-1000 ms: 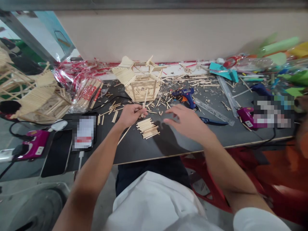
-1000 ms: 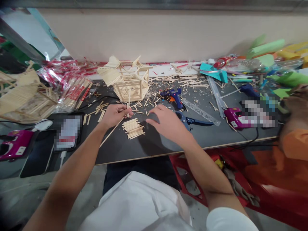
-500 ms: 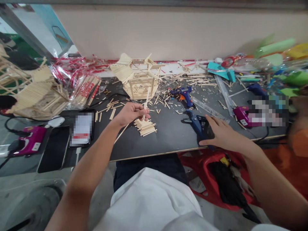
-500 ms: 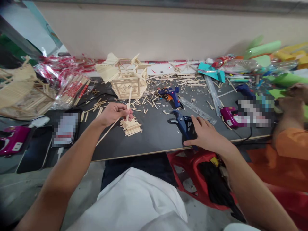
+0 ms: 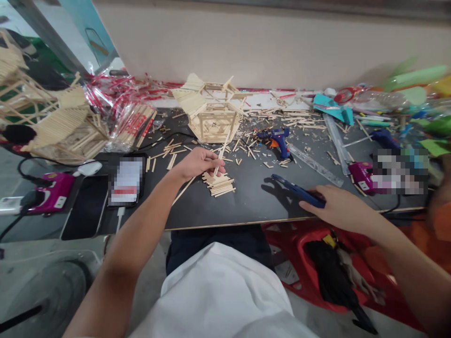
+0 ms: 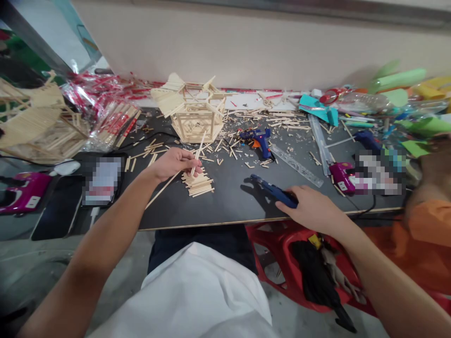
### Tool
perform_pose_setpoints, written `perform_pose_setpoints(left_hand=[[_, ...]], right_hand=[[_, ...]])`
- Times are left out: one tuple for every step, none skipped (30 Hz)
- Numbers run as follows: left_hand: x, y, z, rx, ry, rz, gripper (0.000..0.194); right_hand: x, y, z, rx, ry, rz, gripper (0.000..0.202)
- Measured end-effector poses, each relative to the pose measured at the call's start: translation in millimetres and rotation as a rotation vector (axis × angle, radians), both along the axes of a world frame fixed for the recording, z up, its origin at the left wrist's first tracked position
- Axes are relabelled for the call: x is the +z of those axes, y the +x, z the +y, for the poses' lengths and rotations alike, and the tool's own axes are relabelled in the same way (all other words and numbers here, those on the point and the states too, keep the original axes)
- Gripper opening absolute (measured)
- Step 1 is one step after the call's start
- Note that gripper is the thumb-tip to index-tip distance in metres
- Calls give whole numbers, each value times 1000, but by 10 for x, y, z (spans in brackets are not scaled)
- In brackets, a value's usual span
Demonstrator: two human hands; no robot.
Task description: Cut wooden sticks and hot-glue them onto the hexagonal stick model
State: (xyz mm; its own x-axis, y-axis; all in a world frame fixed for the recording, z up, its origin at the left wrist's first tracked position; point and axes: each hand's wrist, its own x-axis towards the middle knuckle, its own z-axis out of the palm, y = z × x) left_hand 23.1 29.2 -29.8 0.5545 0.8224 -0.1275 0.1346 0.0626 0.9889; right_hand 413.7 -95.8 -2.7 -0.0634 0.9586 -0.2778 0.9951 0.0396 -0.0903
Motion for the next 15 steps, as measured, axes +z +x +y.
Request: perform_pose_setpoints(left_hand=[[-1, 0, -2, -4, -7, -4, 34], [1, 1, -4, -9, -20, -5, 35], [5, 3, -8, -14, -36, -4, 35], [13, 5, -11, -18, -53, 1, 36], [23, 6, -15, -27, -71, 12, 37], [35, 7, -17, -39, -88, 27, 37], [48, 8, -20, -52, -103, 45, 38], [61, 7, -21, -66, -117, 63, 39], [70, 7, -22, -79, -130, 80, 40], [76, 6, -22, -89, -140, 92, 41], [79, 6, -22, -94, -147, 98, 41], [77, 6, -21, -94, -154, 101, 41], [73, 7, -21, -92, -159, 104, 40], [67, 6, -21, -86, -164, 106, 40], [64, 6, -21, -77, -169, 107, 39]], right_hand=[[36, -71, 12, 1, -30, 47, 46], [70, -147, 34, -1, -59, 97, 49], [101, -223, 66, -6, -84, 141, 50], [128, -299, 106, -12, -105, 171, 51], [151, -372, 154, -14, -120, 189, 52], [171, -442, 207, -12, -133, 199, 54], [188, -508, 263, -6, -146, 204, 56], [204, -573, 320, 1, -158, 209, 58], [218, -636, 377, 10, -170, 218, 59], [231, -698, 433, 18, -181, 234, 60], [242, -760, 487, 26, -198, 258, 60], [251, -822, 539, 34, -223, 288, 60], [258, -882, 588, 43, -252, 321, 61], [264, -939, 633, 53, -277, 350, 62], [270, -992, 673, 61, -301, 371, 63]])
